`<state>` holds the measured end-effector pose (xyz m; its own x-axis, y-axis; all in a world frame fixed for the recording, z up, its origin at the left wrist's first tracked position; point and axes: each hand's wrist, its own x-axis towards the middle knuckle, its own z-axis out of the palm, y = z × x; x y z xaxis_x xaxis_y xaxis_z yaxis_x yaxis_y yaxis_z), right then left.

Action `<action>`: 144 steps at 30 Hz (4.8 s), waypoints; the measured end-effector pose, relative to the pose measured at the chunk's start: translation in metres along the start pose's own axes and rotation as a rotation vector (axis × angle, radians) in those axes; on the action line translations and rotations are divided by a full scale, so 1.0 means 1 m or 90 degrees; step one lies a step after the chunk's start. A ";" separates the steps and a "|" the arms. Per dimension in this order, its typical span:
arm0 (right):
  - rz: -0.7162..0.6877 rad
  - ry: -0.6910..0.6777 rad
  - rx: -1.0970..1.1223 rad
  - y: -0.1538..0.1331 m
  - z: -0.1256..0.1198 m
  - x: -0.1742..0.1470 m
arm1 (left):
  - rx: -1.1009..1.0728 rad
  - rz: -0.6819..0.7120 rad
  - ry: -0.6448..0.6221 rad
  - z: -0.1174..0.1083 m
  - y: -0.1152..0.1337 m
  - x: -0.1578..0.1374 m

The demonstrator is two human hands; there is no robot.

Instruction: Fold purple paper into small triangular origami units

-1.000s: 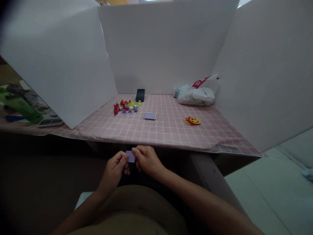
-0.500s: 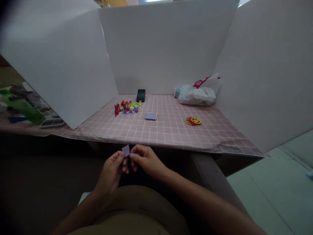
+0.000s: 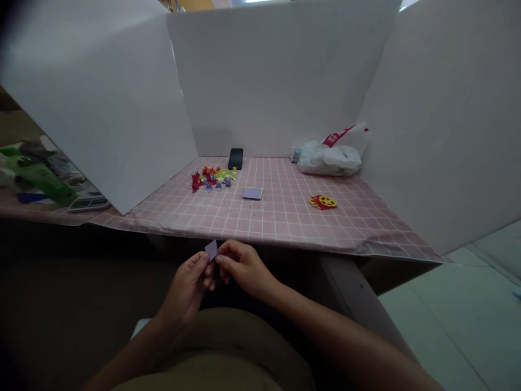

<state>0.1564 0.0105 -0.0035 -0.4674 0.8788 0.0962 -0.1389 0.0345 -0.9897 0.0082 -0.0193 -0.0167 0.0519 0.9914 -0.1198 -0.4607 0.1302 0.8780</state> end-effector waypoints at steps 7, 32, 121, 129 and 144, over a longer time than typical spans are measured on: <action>-0.008 0.035 -0.032 -0.001 0.003 -0.001 | 0.158 0.096 0.014 -0.005 -0.002 0.001; -0.022 0.067 0.098 0.003 0.011 -0.001 | 0.269 0.278 0.074 -0.009 -0.010 0.002; -0.061 0.116 -0.130 0.005 0.006 -0.006 | 0.396 0.230 -0.051 -0.024 0.000 0.002; -0.069 0.097 -0.136 0.005 0.009 -0.008 | 0.392 0.252 -0.075 -0.021 0.004 -0.001; -0.105 0.097 -0.184 0.002 0.010 -0.010 | 0.425 0.205 -0.094 -0.022 0.012 -0.006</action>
<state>0.1525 -0.0028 -0.0051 -0.3212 0.9102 0.2615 0.0608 0.2953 -0.9535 -0.0170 -0.0239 -0.0155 0.1458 0.9663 0.2120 0.1584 -0.2343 0.9592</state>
